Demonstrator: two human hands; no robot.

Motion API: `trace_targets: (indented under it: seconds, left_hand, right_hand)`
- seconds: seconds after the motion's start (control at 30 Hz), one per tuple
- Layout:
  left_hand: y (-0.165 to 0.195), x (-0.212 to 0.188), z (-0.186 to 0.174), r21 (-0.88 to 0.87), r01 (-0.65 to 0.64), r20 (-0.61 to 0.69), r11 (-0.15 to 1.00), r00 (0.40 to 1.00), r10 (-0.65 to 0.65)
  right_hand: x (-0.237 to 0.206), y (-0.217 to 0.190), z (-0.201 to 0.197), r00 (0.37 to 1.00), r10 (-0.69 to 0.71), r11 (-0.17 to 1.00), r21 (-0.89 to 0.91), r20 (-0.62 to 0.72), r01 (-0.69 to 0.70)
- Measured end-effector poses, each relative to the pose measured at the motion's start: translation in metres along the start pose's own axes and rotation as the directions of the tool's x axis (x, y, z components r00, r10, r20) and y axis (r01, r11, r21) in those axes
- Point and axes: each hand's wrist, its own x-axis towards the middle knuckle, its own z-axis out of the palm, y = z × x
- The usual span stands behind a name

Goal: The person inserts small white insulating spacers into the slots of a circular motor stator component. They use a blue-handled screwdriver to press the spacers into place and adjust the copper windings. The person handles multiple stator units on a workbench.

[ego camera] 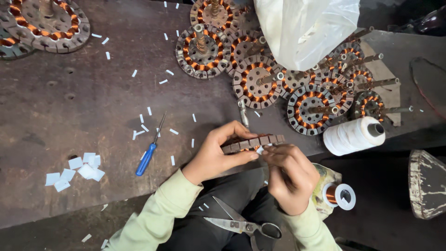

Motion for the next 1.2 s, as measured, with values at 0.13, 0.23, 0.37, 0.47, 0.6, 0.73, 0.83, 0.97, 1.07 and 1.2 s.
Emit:
trace_targets:
  seconds: [0.13, 0.23, 0.37, 0.47, 0.6, 0.73, 0.83, 0.97, 1.07, 1.2]
  left_hand:
    - [-0.001, 0.0, 0.003, -0.01, -0.018, 0.006, 1.0, 1.0, 0.018]
    - [-0.002, 0.0, 0.003, -0.027, -0.013, 0.009, 1.0, 1.0, 0.013]
    - [-0.002, 0.002, 0.003, -0.058, 0.021, 0.008, 0.998, 1.0, -0.021]
    - [-0.003, 0.003, 0.004, -0.05, -0.003, -0.001, 0.999, 1.0, 0.003]
    - [-0.002, 0.003, 0.004, -0.005, -0.015, -0.004, 1.0, 1.0, 0.015]
    - [-0.004, 0.003, 0.005, -0.052, 0.015, -0.003, 0.999, 1.0, -0.015]
    - [-0.007, 0.004, 0.006, -0.032, -0.021, -0.004, 0.999, 1.0, 0.02]
    - [-0.007, 0.004, 0.003, -0.001, -0.03, 0.005, 1.0, 1.0, 0.03]
    - [-0.003, 0.002, 0.002, 0.008, -0.015, 0.002, 1.0, 1.0, 0.015]
    - [0.001, 0.003, 0.004, 0.151, -0.074, -0.12, 0.986, 0.989, 0.092]
  right_hand:
    - [-0.004, -0.001, 0.006, 0.998, -0.028, 0.995, -0.098, -0.052, 0.023]
    - [-0.001, -0.003, 0.006, 0.989, -0.144, 0.967, -0.21, 0.016, 0.144]
    - [0.009, -0.004, -0.008, 0.96, -0.184, 0.92, -0.307, 0.213, 0.244]
    - [0.016, -0.001, -0.018, 0.922, -0.211, 0.9, -0.305, 0.324, 0.313]
    - [0.026, 0.005, -0.026, 0.876, -0.249, 0.89, -0.258, 0.414, 0.375]
    - [0.031, 0.003, -0.029, 0.865, -0.266, 0.897, -0.219, 0.425, 0.384]
    - [0.026, -0.006, -0.024, 0.866, -0.261, 0.853, -0.317, 0.427, 0.414]
    - [0.017, -0.014, -0.012, 0.892, -0.207, 0.829, -0.411, 0.402, 0.378]
    - [0.013, -0.015, -0.019, 0.944, -0.081, 0.938, -0.296, 0.319, 0.18]
    - [0.01, -0.013, -0.028, 0.995, 0.059, 0.973, -0.226, 0.083, -0.039]
